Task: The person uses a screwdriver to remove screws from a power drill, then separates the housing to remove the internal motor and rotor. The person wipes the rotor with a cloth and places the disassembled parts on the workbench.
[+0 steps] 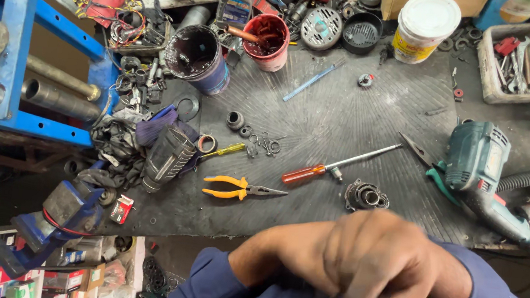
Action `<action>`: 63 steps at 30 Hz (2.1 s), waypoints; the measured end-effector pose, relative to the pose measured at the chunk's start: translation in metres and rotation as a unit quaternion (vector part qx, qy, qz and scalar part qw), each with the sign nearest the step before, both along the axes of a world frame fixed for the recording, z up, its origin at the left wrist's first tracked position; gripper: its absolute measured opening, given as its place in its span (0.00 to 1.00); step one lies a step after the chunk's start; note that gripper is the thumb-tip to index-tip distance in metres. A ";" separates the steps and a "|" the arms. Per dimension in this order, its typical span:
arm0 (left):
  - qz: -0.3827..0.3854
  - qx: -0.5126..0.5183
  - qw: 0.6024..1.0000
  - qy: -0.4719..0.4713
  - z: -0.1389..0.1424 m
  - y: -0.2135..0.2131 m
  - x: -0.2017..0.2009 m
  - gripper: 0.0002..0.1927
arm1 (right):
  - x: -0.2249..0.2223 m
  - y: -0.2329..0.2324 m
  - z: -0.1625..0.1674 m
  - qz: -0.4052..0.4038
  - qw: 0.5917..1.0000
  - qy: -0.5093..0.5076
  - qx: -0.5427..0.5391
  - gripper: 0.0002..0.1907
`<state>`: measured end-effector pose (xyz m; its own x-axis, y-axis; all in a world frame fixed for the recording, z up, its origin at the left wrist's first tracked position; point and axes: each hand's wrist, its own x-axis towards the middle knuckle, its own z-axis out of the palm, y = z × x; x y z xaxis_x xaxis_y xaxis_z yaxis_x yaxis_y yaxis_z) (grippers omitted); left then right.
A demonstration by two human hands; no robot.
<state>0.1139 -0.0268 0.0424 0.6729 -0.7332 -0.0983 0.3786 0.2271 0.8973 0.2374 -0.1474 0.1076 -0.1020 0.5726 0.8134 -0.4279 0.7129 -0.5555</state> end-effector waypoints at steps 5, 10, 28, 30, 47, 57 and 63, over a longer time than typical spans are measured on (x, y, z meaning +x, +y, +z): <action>0.395 0.450 0.773 -0.209 0.022 -0.021 0.000 0.11 | -0.031 -0.014 -0.006 -0.422 0.871 0.148 -0.206 0.10; 0.444 0.512 0.683 -0.272 0.025 -0.029 0.003 0.13 | -0.041 -0.015 0.003 -0.515 0.824 0.133 -0.193 0.07; 0.484 0.577 0.588 -0.296 0.007 -0.040 0.003 0.16 | -0.013 -0.011 -0.037 -0.472 0.773 0.287 -0.312 0.09; 0.492 0.539 0.546 -0.411 0.006 -0.037 -0.006 0.23 | -0.009 -0.016 -0.043 -0.445 0.787 0.315 -0.289 0.09; 0.577 -0.012 0.816 -0.027 -0.021 -0.012 -0.019 0.34 | 0.003 -0.019 -0.056 -0.292 0.848 0.365 -0.249 0.13; 0.502 0.410 0.708 -0.279 0.020 -0.037 -0.012 0.29 | -0.008 0.000 -0.037 -0.436 0.742 0.387 -0.332 0.10; 0.523 0.408 0.677 -0.319 0.016 -0.040 -0.009 0.24 | -0.011 -0.006 -0.036 -0.428 0.764 0.378 -0.300 0.10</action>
